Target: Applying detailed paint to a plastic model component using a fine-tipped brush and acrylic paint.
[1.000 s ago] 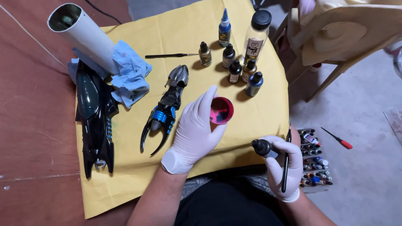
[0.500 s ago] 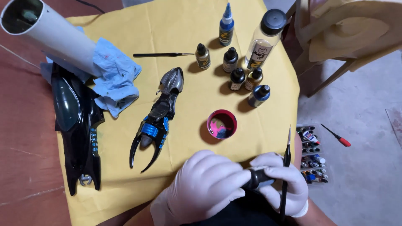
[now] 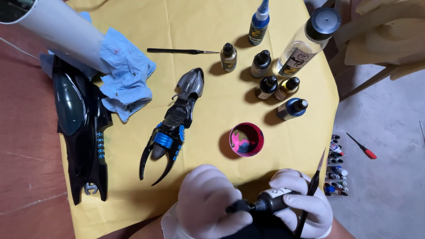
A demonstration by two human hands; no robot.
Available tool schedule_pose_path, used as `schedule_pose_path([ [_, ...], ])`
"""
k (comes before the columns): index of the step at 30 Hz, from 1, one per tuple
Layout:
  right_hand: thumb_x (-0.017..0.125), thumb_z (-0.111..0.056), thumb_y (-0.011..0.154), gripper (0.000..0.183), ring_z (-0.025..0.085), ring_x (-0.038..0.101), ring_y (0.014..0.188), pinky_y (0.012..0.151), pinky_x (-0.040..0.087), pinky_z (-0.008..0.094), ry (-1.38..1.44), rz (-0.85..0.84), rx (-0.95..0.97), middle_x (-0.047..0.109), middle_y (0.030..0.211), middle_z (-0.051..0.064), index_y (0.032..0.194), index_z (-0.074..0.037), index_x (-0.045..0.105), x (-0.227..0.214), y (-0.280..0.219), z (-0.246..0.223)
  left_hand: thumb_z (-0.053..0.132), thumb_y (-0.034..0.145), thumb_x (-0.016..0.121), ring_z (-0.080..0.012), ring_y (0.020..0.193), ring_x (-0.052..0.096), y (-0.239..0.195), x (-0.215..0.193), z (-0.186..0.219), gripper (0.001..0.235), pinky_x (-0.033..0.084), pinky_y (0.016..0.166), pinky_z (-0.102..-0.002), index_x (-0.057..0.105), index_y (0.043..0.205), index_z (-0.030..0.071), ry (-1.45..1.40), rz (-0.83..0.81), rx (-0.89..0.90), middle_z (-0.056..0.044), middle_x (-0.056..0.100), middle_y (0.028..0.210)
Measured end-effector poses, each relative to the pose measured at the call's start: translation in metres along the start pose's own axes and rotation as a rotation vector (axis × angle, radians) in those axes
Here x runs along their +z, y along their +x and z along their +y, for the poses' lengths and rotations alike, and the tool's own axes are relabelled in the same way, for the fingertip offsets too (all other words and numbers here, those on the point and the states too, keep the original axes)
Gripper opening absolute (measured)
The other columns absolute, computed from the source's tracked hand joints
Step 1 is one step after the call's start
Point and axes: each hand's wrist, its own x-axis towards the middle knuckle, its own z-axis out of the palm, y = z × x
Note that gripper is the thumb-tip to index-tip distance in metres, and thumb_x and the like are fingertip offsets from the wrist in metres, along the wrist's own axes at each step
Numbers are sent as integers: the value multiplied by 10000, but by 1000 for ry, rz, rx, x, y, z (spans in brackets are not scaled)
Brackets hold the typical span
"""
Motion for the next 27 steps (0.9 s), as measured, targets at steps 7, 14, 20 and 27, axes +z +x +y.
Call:
schedule_pose_path([
  [7,701,-52,892,428,326,780,1035,966,641,389,-191,149,107,615,1270,364,1276,-67,513,-10,15,2,132,862,631,-272,762,647,-4,17,-26,97,522,739,-372,608,933,69,-21,226,-323,-50,666,840],
  [14,719,-8,874,418,359,719,1088,971,611,403,-389,64,259,665,1185,290,1236,20,513,-6,71,-6,79,810,622,-252,769,647,-10,24,-38,90,525,743,-355,617,896,54,-74,290,-423,-43,655,824],
  [20,740,-49,877,387,315,711,1024,917,578,369,-512,-57,268,701,1148,209,1214,15,561,0,93,-8,71,847,618,-273,780,641,-12,18,-41,96,523,744,-367,601,935,36,-149,291,-403,-64,645,844],
  [27,740,-62,889,433,318,717,997,900,565,380,-549,-130,224,703,1142,201,1255,-23,511,3,106,-13,46,845,626,-279,793,640,-14,18,-43,152,537,749,-373,599,993,26,-147,295,-330,-74,650,883],
])
